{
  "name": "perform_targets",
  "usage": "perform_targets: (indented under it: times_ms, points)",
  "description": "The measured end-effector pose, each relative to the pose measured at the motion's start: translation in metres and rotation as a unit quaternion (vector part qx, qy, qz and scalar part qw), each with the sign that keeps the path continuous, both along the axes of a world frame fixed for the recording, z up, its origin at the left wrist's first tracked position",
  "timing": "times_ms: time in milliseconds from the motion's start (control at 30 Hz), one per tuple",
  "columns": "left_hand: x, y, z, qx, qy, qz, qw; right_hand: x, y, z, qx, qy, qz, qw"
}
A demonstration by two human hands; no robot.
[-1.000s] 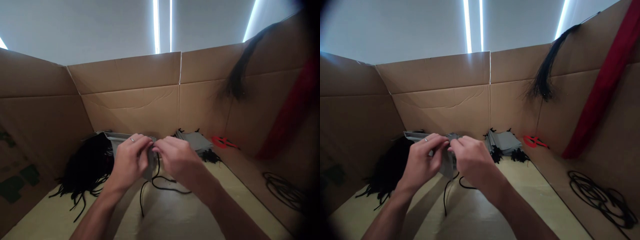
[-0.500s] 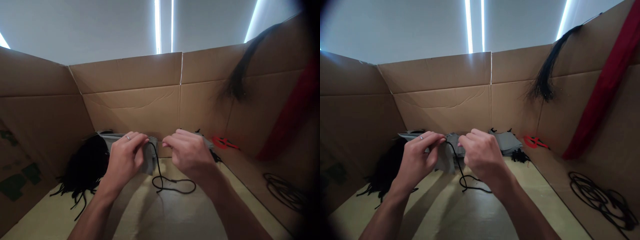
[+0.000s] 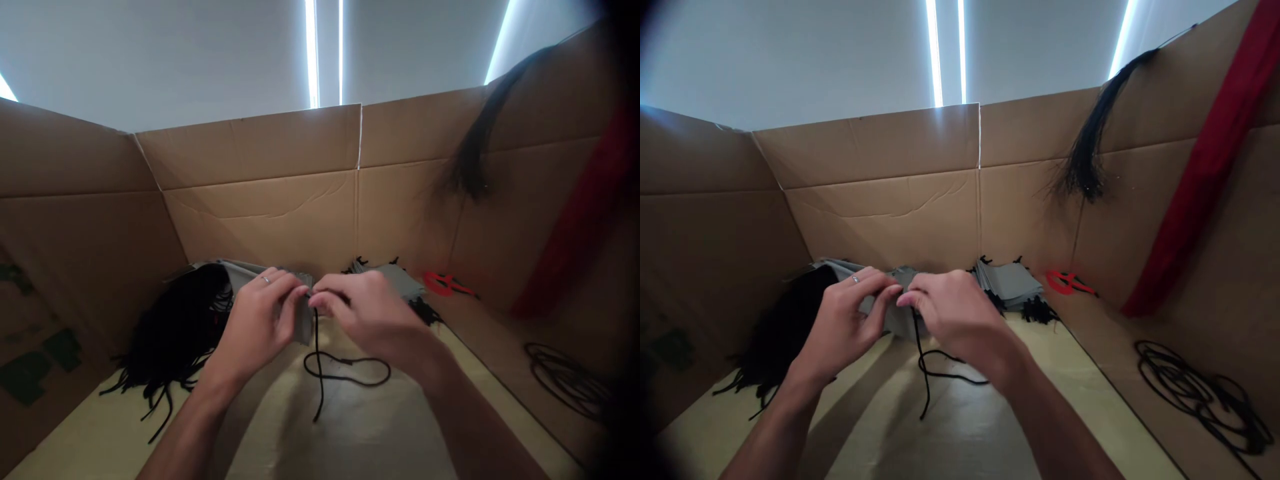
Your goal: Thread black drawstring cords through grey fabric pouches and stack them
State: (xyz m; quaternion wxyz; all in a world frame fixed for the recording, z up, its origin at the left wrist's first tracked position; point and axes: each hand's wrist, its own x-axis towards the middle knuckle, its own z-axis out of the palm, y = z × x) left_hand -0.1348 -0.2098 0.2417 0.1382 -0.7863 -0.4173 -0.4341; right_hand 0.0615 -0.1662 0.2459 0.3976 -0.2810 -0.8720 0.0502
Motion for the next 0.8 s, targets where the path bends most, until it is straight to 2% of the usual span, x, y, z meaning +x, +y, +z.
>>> perform_targets:
  times_ms: [67,200,267,367,467,567,700,800]
  points:
    - [-0.003,-0.007,0.006,-0.046,-0.028,-0.062,0.997,0.016,0.004,0.009,-0.044,0.071,0.025,0.996]
    - [-0.002,-0.020,0.010,-0.120,-0.040,-0.220,0.967,0.030,0.022,0.010,-0.004,0.173,-0.043,0.984]
    - [0.002,-0.023,0.008,-0.156,-0.041,-0.256,0.953,0.027,0.032,0.005,-0.059,0.192,0.005,0.980]
    - [0.007,-0.021,0.005,-0.201,-0.053,-0.273,0.939,0.018,0.038,0.000,-0.161,0.231,0.097,0.955]
    - [0.008,-0.014,0.001,-0.168,-0.118,-0.238,0.949,0.012,0.033,0.001,-0.176,0.274,0.111,0.939]
    - [0.008,-0.006,-0.004,-0.090,-0.183,-0.144,0.968,0.008,0.021,0.004,-0.140,0.277,0.084,0.947]
    - [0.007,0.000,-0.006,-0.037,-0.113,-0.073,0.990,0.001,0.005,0.003,-0.084,0.217,0.070,0.970]
    - [0.005,-0.001,-0.006,0.004,-0.081,-0.031,0.996,-0.004,0.002,0.001,-0.053,0.208,0.068,0.974]
